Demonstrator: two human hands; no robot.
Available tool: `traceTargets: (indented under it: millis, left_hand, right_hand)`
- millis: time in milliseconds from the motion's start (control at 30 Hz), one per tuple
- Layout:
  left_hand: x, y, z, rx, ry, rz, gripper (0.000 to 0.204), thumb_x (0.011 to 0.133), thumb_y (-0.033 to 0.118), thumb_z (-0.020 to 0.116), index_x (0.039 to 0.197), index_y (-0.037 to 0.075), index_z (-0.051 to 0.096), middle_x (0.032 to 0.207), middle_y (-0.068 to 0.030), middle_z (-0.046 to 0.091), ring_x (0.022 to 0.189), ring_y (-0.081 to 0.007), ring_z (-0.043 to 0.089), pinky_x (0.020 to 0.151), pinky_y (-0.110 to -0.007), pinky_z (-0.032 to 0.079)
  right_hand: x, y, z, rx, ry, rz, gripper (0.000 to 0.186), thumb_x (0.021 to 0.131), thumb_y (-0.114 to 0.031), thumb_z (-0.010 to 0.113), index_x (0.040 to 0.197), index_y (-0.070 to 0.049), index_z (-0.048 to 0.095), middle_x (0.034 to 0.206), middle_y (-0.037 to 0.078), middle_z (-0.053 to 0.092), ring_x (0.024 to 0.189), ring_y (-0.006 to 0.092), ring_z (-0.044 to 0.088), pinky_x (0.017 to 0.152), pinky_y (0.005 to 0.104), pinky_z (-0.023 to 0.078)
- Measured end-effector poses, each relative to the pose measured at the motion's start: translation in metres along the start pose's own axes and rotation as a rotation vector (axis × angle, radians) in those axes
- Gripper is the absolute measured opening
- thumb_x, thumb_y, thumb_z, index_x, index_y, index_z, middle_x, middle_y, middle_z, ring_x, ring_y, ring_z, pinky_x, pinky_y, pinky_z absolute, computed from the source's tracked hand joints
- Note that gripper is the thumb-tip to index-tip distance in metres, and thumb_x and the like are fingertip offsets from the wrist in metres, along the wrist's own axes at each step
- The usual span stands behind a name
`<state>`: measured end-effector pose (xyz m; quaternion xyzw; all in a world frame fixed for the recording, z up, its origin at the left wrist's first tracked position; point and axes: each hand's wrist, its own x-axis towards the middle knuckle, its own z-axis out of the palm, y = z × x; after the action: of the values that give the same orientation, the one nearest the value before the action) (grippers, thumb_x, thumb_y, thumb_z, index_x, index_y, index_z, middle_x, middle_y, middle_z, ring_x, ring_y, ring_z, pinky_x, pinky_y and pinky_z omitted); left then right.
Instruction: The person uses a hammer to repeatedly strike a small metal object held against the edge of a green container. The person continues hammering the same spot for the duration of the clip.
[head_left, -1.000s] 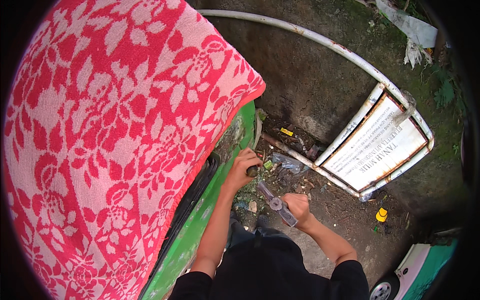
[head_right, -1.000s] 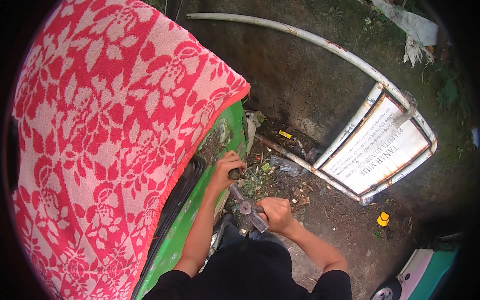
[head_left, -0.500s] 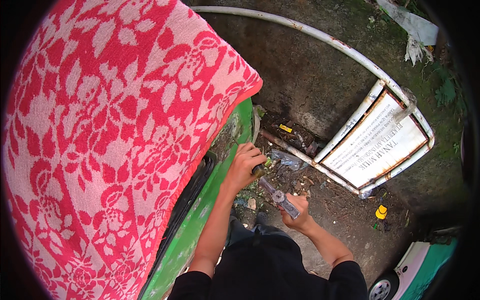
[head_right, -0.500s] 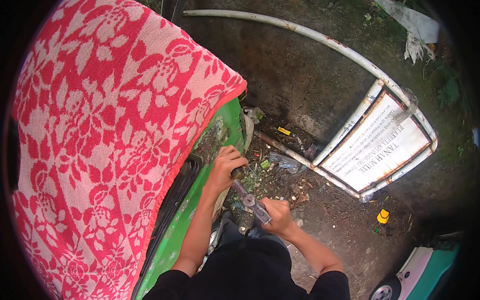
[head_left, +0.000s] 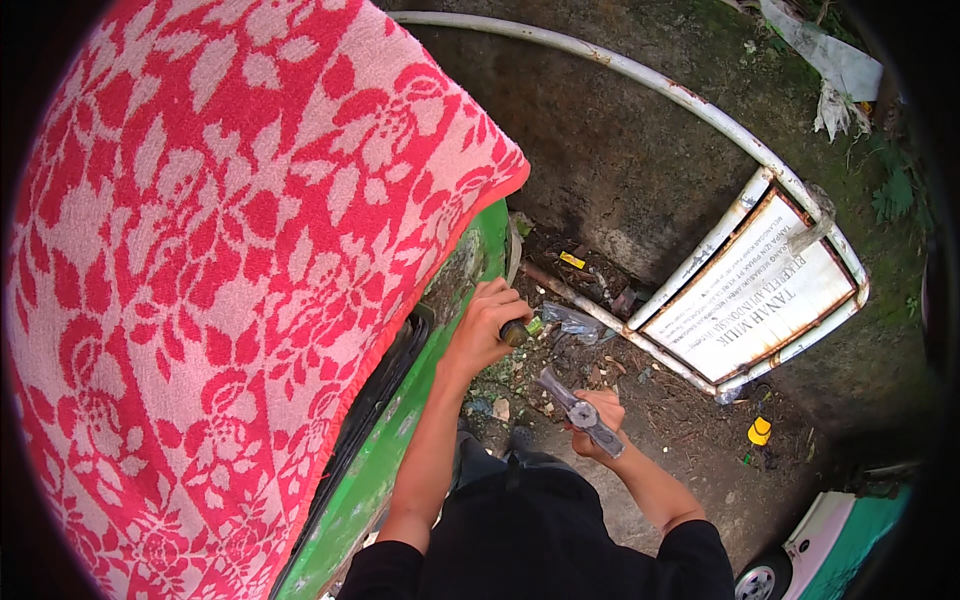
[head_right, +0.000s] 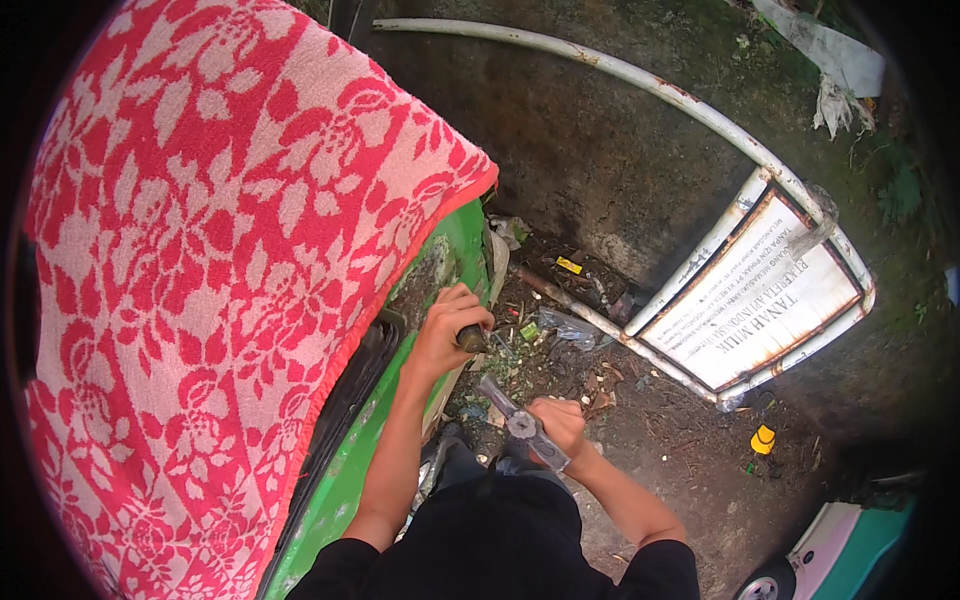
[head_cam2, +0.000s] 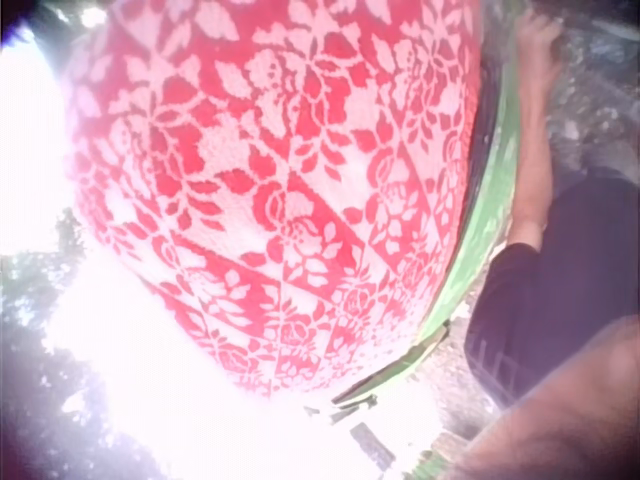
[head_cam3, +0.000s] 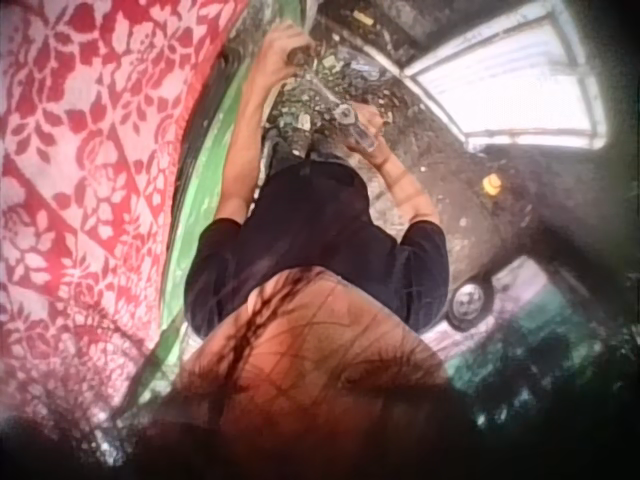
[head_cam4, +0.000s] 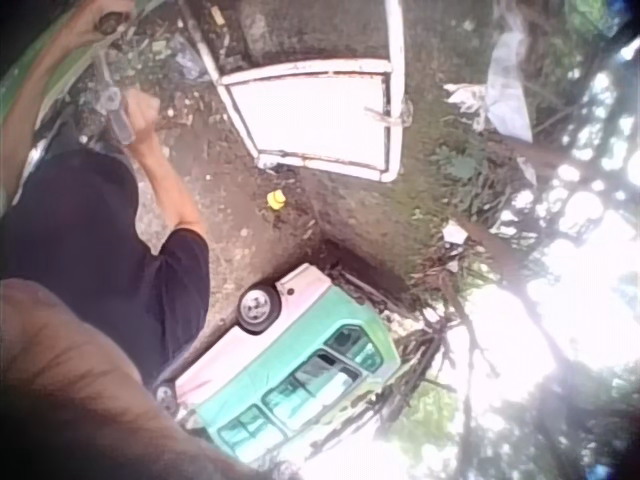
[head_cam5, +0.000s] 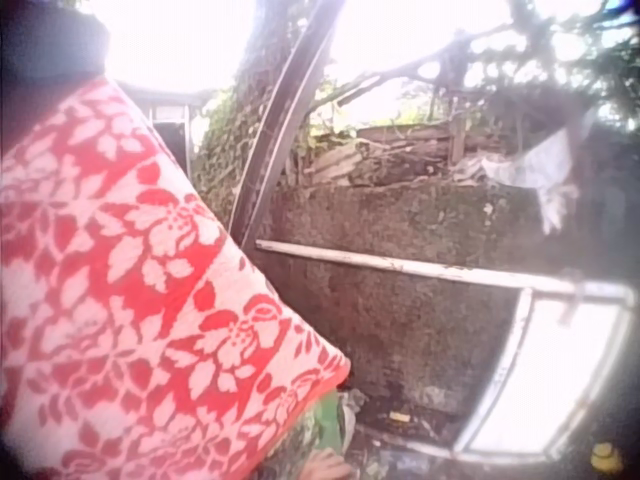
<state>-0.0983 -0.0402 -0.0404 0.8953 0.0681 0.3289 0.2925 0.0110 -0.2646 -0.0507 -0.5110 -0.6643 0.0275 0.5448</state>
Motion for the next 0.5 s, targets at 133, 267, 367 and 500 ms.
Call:
traceTargets:
  millis: [133,267,367,500]
  left_hand:
    - [0.001,0.002,0.002,0.007,-0.015,-0.012,0.031,0.055,-0.006,0.075,0.082,0.005,0.063,0.079,-0.0064,0.057,0.087,-0.0285,0.055,0.083,-0.041,0.042]
    - [0.002,0.002,0.0,-0.003,0.02,-0.006,0.031,0.054,-0.006,0.075,0.081,0.006,0.064,0.077,-0.0058,0.058,0.084,-0.028,0.055,0.081,-0.04,0.042]
    - [0.001,0.004,-0.001,-0.029,0.01,-0.028,0.031,0.055,-0.007,0.073,0.081,0.005,0.063,0.079,-0.006,0.059,0.086,-0.0286,0.056,0.082,-0.041,0.043]
    - [0.0,0.004,-0.006,-0.067,0.018,-0.037,0.031,0.055,-0.009,0.072,0.081,0.004,0.062,0.08,-0.0062,0.06,0.087,-0.0293,0.057,0.082,-0.041,0.043]
  right_hand:
    - [-0.002,0.007,0.004,-0.135,-0.074,0.213,0.008,0.08,-0.001,0.067,0.085,0.0,0.06,0.066,0.011,0.052,0.051,0.0323,0.056,0.047,0.0389,0.044]
    - [-0.019,0.014,0.006,0.118,0.059,0.187,0.007,0.085,-0.004,0.065,0.087,0.001,0.062,0.065,0.011,0.053,0.05,0.0325,0.057,0.047,0.0396,0.045]
    - [-0.024,0.024,0.01,0.11,0.041,0.164,0.008,0.087,-0.007,0.064,0.086,0.001,0.062,0.066,0.01,0.056,0.051,0.0316,0.059,0.048,0.0393,0.047]
    - [-0.006,0.005,0.003,-0.172,-0.133,0.265,0.008,0.088,-0.007,0.062,0.084,0.0,0.062,0.067,0.012,0.061,0.053,0.0306,0.063,0.05,0.0394,0.049]
